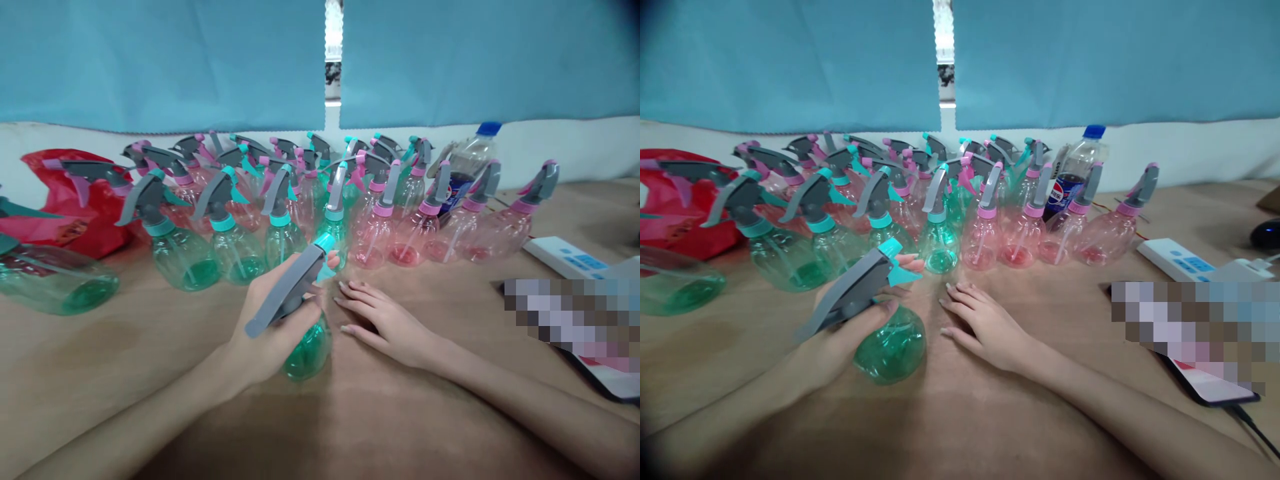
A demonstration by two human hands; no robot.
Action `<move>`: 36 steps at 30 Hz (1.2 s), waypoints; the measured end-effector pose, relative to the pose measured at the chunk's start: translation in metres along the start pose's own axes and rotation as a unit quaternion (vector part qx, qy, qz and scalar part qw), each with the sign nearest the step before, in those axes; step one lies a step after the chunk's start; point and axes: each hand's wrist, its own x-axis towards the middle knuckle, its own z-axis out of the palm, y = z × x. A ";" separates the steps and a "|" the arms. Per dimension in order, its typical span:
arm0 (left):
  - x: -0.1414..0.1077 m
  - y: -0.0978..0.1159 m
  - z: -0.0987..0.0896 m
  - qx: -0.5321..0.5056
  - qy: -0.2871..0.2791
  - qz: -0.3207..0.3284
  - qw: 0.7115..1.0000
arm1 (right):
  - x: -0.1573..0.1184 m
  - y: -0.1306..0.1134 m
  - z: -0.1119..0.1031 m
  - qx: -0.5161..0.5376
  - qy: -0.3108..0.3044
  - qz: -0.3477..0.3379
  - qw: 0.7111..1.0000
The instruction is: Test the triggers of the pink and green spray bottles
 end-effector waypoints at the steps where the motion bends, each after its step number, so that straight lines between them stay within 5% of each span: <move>1: 0.000 0.000 0.000 0.002 0.002 0.002 1.000 | 0.000 0.000 0.000 0.003 0.003 0.000 1.000; 36: -0.003 -0.006 0.004 0.010 0.036 0.018 0.999 | 0.000 0.000 -0.001 -0.002 -0.007 0.001 1.000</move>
